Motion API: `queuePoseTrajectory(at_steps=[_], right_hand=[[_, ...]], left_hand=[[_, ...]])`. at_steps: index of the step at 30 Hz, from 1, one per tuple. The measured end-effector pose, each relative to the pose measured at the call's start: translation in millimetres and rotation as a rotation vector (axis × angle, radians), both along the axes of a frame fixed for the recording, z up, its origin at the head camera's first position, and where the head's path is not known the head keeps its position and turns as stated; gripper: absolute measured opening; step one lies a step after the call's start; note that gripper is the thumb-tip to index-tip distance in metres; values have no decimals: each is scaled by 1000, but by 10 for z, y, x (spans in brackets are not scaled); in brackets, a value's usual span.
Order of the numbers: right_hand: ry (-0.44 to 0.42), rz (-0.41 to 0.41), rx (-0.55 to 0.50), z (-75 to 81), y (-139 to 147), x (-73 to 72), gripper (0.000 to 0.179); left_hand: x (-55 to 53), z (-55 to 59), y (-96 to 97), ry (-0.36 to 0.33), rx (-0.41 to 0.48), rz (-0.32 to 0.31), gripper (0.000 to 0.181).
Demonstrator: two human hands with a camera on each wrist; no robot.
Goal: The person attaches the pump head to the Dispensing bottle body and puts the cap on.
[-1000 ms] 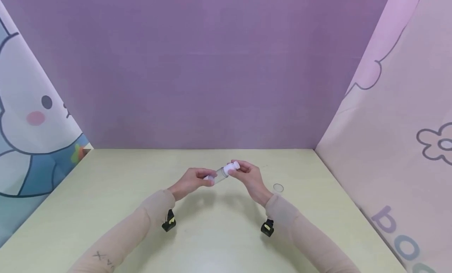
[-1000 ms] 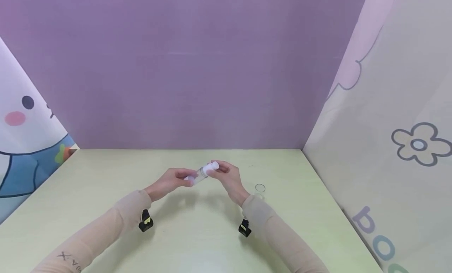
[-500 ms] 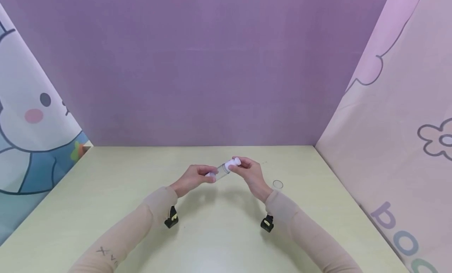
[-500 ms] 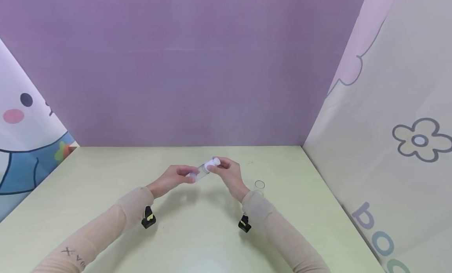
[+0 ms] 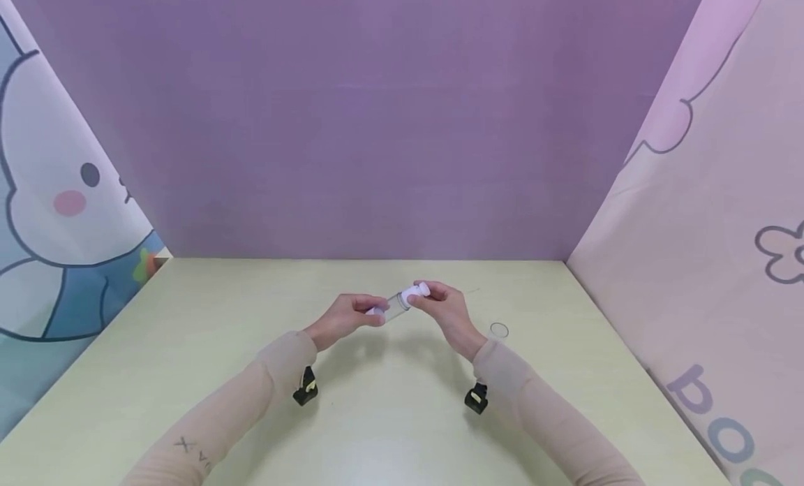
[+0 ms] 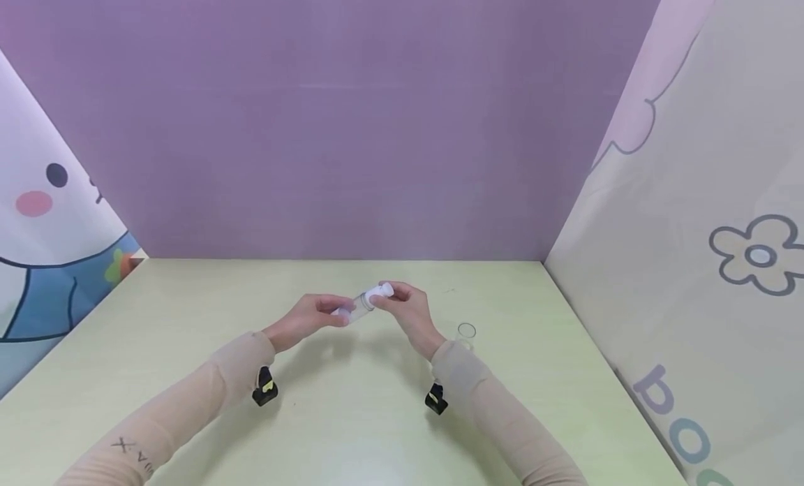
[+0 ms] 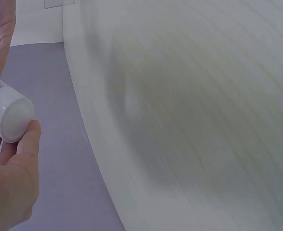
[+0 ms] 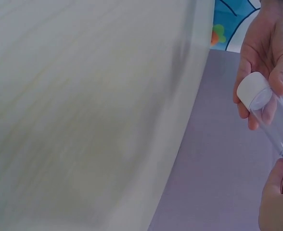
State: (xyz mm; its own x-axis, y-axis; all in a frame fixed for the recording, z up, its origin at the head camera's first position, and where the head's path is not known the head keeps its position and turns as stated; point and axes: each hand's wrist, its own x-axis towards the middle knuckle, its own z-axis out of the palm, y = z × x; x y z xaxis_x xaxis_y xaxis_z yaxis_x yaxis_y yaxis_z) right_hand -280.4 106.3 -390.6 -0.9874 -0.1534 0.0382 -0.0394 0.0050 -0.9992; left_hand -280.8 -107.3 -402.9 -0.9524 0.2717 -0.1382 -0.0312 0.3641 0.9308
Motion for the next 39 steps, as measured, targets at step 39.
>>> queuePoseTrajectory(at_steps=[39], right_hand=[[21,182,-222,81,25,10,43]], left_hand=[[29,72,-33,21,-7,3,32]])
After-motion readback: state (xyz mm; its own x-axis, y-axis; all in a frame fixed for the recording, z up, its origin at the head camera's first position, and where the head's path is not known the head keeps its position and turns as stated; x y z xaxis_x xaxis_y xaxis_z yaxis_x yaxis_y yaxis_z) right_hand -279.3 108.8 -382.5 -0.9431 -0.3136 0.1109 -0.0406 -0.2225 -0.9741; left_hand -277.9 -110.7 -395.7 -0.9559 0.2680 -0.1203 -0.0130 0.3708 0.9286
